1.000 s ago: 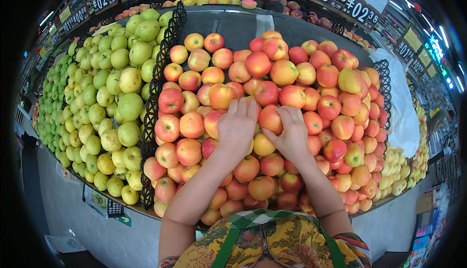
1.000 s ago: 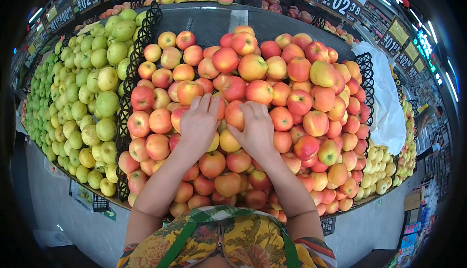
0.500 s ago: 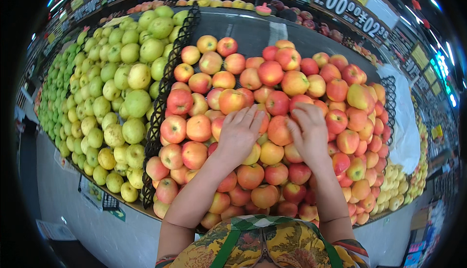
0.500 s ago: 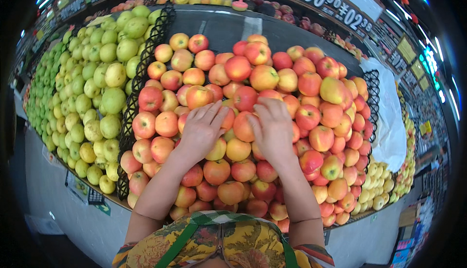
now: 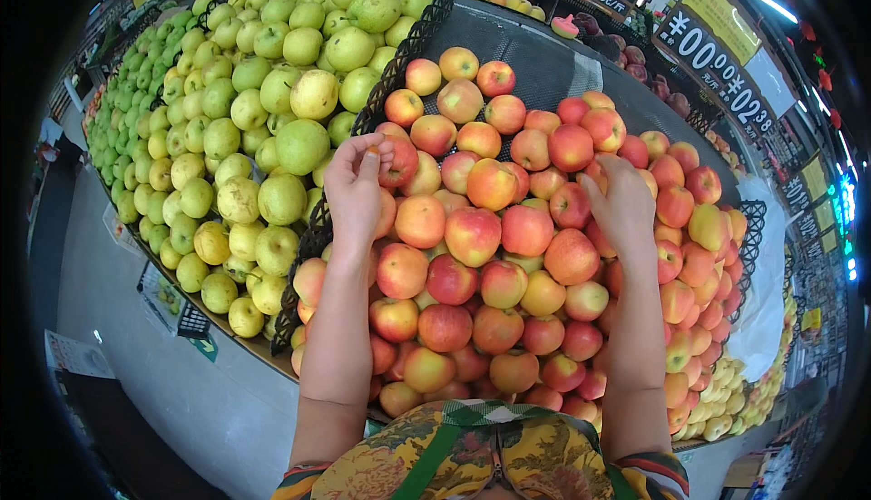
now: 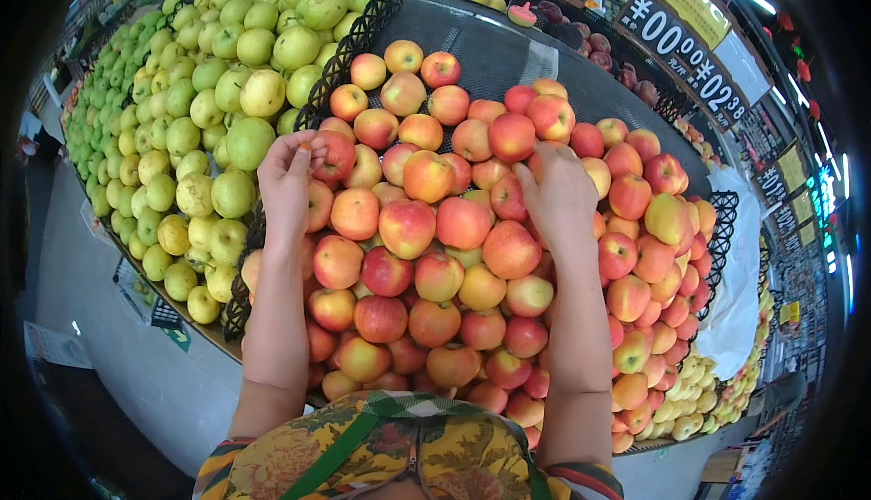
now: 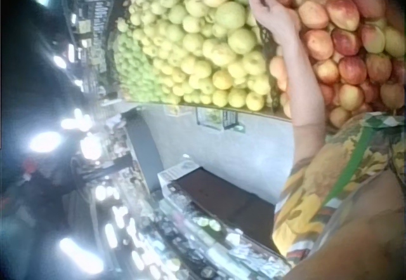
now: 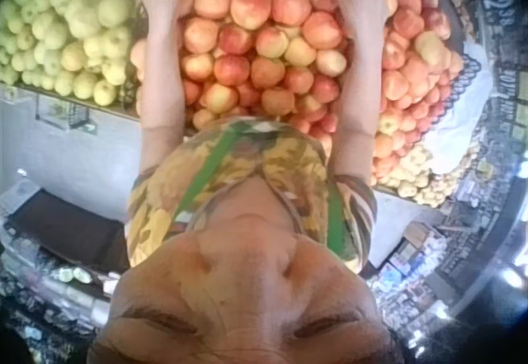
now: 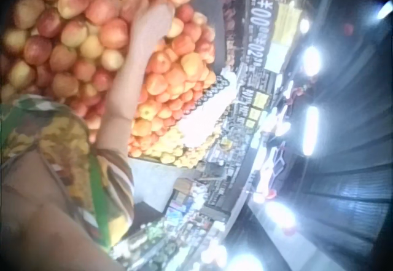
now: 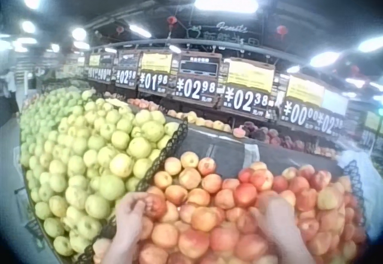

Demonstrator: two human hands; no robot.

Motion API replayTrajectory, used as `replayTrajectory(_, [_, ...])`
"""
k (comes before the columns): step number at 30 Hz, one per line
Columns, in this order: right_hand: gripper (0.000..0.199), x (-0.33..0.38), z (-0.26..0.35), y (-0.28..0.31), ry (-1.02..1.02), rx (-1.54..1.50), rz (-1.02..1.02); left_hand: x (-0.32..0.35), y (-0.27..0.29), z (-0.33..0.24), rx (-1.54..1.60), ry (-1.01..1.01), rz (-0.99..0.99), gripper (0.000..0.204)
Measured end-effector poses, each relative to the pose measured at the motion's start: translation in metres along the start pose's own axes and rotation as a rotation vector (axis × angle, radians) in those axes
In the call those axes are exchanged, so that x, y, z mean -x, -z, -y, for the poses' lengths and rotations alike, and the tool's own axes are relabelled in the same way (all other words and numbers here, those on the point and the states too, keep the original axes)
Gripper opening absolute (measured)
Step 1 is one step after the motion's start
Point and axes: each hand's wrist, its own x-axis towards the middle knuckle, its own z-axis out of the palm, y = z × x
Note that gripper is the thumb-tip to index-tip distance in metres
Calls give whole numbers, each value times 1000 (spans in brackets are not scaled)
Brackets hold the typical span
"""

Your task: The person moves apples one at a time from a black crate onto a display shelf by hand, arranging them into a pile.

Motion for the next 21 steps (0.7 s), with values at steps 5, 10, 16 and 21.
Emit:
replayTrajectory(5, [38,7,-9,-22,157,-74,45,14,1,-40,-614,-142,608,32])
replayTrajectory(10, [47,9,36,-29,414,-322,204,28,6,-62,-940,-321,880,61])
replayTrajectory(16, [51,3,48,-44,390,-337,292,25,3,-52,-1128,-298,804,50])
replayTrajectory(21, [44,-3,31,-46,304,-394,123,19,-4,-66,-1310,-217,519,59])
